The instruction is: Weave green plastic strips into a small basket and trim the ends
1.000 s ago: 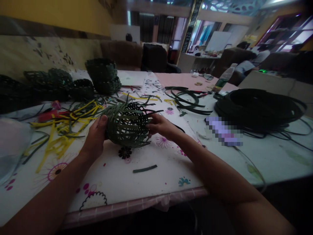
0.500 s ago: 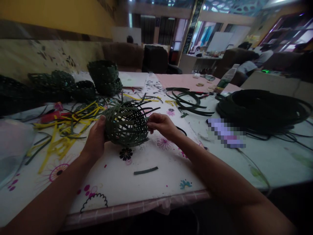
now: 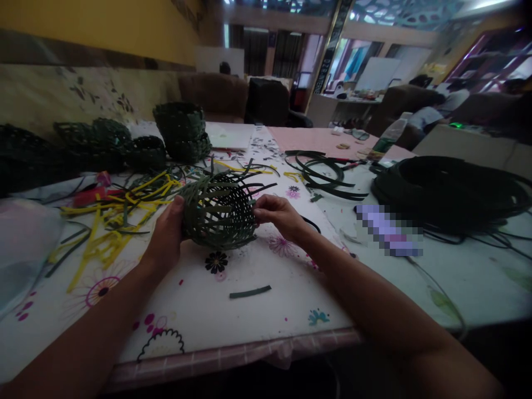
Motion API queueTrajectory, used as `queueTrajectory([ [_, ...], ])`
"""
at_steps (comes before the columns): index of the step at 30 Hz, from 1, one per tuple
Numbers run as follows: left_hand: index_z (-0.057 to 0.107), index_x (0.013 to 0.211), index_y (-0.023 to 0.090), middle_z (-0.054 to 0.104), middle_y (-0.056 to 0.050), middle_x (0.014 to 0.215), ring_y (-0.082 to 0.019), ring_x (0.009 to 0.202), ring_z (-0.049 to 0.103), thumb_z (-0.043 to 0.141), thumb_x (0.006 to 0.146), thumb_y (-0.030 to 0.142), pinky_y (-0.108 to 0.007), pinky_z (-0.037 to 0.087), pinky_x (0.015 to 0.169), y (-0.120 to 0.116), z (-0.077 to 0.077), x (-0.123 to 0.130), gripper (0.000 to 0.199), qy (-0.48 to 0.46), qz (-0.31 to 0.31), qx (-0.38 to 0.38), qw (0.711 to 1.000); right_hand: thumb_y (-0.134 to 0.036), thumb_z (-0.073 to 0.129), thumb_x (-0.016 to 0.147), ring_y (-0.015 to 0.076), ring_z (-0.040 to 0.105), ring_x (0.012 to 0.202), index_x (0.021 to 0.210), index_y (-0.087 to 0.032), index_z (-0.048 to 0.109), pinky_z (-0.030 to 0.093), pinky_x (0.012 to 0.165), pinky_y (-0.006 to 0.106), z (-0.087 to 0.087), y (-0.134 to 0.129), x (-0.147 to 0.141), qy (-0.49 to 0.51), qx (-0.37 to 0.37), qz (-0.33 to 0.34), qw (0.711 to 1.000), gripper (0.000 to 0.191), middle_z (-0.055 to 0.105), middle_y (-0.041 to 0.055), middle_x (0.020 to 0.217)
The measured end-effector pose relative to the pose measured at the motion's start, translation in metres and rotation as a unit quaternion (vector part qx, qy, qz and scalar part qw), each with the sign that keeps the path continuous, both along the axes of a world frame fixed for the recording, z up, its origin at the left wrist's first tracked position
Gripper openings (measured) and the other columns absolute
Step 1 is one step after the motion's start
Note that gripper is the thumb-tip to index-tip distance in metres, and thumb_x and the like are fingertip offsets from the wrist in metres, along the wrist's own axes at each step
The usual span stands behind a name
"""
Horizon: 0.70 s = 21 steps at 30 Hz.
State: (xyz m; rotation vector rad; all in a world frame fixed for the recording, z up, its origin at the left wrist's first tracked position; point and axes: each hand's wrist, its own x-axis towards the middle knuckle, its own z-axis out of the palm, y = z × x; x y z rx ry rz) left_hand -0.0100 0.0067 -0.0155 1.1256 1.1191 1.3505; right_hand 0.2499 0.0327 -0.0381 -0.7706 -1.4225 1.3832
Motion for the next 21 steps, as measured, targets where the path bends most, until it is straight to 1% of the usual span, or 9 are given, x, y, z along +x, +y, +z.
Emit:
queueTrajectory([
  [5, 0.069, 0.109, 0.018, 0.074, -0.007, 0.095, -0.022, 0.083, 0.072, 0.062, 0.082, 0.073, -0.029, 0.061, 0.063, 0.000, -0.001, -0.001, 0.063, 0.000, 0.001, 0.002, 1.000, -0.032, 0.081, 0.075, 0.0100, 0.056, 0.064, 0.076, -0.020, 0.058, 0.052, 0.066, 0.028, 0.000, -0.001, -0.003, -0.005, 0.019, -0.005, 1.000, 0.026, 0.059, -0.0054, 0.068],
  [8, 0.068, 0.110, 0.018, 0.074, -0.008, 0.096, -0.022, 0.081, 0.072, 0.063, 0.082, 0.072, -0.029, 0.061, 0.061, 0.000, 0.000, -0.001, 0.061, 0.011, -0.006, -0.003, 1.000, -0.033, 0.080, 0.076, 0.0098, 0.053, 0.063, 0.074, -0.020, 0.056, 0.049, 0.064, 0.028, 0.000, -0.003, -0.006, -0.016, 0.036, -0.024, 0.999, 0.027, 0.055, -0.0059, 0.066],
  [11, 0.068, 0.112, 0.019, 0.074, -0.008, 0.098, -0.022, 0.079, 0.071, 0.060, 0.083, 0.072, -0.028, 0.060, 0.060, 0.001, -0.002, -0.002, 0.061, 0.016, -0.005, 0.003, 1.000, -0.032, 0.079, 0.077, 0.0099, 0.052, 0.063, 0.073, -0.019, 0.055, 0.049, 0.065, 0.028, 0.000, -0.005, -0.007, -0.033, 0.048, -0.048, 0.997, 0.027, 0.055, -0.0051, 0.067],
  [16, 0.067, 0.115, 0.019, 0.074, -0.008, 0.098, -0.022, 0.080, 0.071, 0.059, 0.084, 0.073, -0.029, 0.060, 0.062, 0.003, -0.007, -0.004, 0.063, 0.016, -0.007, 0.004, 1.000, -0.031, 0.079, 0.076, 0.0109, 0.053, 0.067, 0.074, -0.019, 0.056, 0.050, 0.068, 0.030, -0.001, -0.007, -0.010, -0.051, 0.052, -0.089, 0.993, 0.026, 0.058, -0.0031, 0.071],
  [19, 0.067, 0.114, 0.018, 0.073, -0.007, 0.095, -0.023, 0.084, 0.071, 0.059, 0.084, 0.072, -0.029, 0.061, 0.065, 0.001, -0.007, -0.004, 0.062, 0.020, 0.003, 0.009, 1.000, -0.032, 0.078, 0.075, 0.0120, 0.056, 0.069, 0.076, -0.020, 0.058, 0.053, 0.071, 0.032, -0.002, -0.009, -0.014, -0.044, 0.051, -0.107, 0.992, 0.023, 0.061, -0.0026, 0.072],
  [21, 0.067, 0.113, 0.019, 0.073, -0.007, 0.095, -0.023, 0.087, 0.070, 0.061, 0.084, 0.071, -0.028, 0.060, 0.066, 0.000, -0.004, -0.002, 0.060, 0.022, 0.008, 0.015, 1.000, -0.030, 0.078, 0.075, 0.0116, 0.056, 0.069, 0.077, -0.020, 0.058, 0.053, 0.070, 0.031, -0.002, -0.011, -0.018, -0.037, 0.048, -0.125, 0.990, 0.023, 0.061, -0.0030, 0.073],
])
